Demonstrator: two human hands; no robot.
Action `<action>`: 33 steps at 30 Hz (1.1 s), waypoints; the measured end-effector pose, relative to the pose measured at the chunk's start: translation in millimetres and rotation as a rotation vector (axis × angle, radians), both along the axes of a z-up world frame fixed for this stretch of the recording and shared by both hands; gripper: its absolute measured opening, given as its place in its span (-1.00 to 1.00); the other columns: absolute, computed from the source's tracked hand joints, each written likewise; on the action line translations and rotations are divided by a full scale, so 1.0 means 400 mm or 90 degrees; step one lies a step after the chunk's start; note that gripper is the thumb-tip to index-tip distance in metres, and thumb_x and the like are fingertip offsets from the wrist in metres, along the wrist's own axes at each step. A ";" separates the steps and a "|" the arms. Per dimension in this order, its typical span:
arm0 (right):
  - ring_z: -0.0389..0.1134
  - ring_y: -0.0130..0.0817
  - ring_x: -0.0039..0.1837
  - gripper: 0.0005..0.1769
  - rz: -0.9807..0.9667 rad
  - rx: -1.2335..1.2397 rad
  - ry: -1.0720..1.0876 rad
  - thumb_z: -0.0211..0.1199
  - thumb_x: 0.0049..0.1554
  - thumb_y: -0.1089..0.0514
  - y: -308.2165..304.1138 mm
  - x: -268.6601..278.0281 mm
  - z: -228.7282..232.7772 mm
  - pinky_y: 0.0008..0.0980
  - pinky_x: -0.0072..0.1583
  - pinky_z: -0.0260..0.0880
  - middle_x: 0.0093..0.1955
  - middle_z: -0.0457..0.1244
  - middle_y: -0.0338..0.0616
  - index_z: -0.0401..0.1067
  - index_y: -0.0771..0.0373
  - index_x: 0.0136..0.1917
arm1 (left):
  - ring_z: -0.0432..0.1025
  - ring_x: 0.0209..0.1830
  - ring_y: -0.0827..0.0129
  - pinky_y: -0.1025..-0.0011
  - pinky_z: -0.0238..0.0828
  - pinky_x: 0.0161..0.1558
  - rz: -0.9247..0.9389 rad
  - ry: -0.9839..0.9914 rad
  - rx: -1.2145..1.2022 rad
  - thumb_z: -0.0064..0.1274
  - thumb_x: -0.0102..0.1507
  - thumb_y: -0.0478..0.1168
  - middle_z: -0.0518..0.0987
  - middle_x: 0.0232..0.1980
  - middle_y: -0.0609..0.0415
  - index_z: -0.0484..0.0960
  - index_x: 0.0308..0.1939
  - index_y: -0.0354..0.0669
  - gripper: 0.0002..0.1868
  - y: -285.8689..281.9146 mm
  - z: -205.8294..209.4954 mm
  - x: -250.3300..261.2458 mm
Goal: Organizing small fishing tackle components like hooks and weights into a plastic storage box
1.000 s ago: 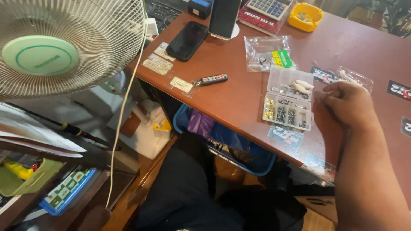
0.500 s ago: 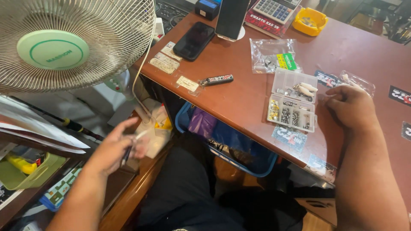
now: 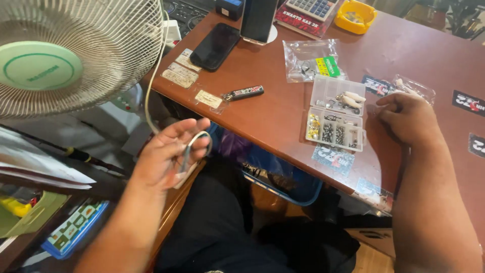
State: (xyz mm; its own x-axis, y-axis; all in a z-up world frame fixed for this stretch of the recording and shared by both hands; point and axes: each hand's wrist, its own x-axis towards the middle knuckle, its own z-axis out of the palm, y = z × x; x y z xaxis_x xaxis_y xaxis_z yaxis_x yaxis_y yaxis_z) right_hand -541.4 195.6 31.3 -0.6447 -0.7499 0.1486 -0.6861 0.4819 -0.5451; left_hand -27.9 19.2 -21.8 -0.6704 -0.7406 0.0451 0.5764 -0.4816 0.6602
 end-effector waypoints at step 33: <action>0.22 -0.40 -0.13 -0.82 0.014 0.015 0.019 0.38 0.14 0.07 -0.003 -0.010 0.003 -0.34 0.04 0.19 -0.24 0.28 -0.33 0.61 0.03 0.05 | 0.55 -0.19 -0.28 -0.13 0.47 -0.22 0.387 -1.212 -0.854 -0.07 0.24 0.04 0.59 -0.10 -0.18 0.73 -0.21 -0.18 -0.59 -0.317 0.107 -0.178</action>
